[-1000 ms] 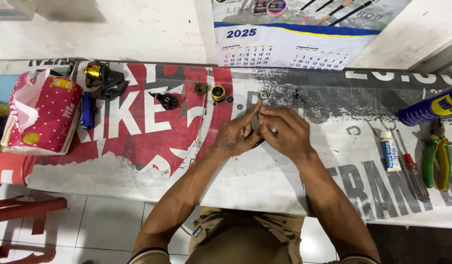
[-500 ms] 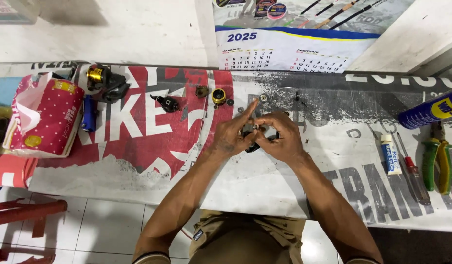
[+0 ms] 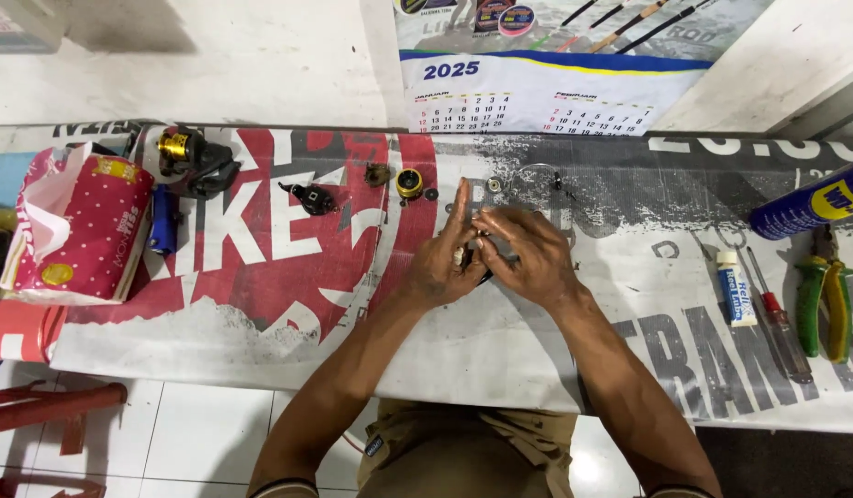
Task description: Repairing or assembling a fishing reel by adjusting and fitting small internal components at a workbench.
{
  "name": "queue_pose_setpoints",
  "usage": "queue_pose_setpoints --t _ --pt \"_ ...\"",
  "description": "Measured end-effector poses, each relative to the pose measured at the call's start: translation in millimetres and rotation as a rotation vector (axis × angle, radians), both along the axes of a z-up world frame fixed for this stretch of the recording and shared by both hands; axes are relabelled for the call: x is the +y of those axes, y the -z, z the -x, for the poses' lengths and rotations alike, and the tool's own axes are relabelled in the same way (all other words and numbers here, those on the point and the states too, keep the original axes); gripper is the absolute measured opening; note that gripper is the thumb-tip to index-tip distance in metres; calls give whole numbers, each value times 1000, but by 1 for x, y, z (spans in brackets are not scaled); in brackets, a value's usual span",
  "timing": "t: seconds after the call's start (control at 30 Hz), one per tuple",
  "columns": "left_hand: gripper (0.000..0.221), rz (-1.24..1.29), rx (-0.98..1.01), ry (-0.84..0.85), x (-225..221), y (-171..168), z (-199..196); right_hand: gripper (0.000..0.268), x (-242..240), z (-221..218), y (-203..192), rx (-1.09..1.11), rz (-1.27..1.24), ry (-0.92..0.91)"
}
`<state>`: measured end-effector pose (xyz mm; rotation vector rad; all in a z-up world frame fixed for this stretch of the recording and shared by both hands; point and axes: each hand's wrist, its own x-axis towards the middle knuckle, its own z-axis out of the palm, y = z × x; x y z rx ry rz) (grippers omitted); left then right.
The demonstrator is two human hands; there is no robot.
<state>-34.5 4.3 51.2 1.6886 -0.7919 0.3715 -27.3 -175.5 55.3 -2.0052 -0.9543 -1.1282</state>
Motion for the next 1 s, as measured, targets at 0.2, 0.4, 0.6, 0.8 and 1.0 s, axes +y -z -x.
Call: queue_pose_setpoints --t 0.2,0.4,0.6,0.8,1.0 --pt "93 -24 89 -19 0 8 1 49 3 -2 -3 4 -39 25" --pt "93 -41 92 -4 4 6 2 53 6 3 8 90 -31 19" --pt "95 -37 110 -6 1 43 -11 58 -8 -4 17 80 15 56" --pt "75 131 110 57 -2 47 -24 57 -14 -4 11 104 2 99" --pt "76 258 896 -56 -10 -32 -8 63 -16 -9 20 53 -17 69"
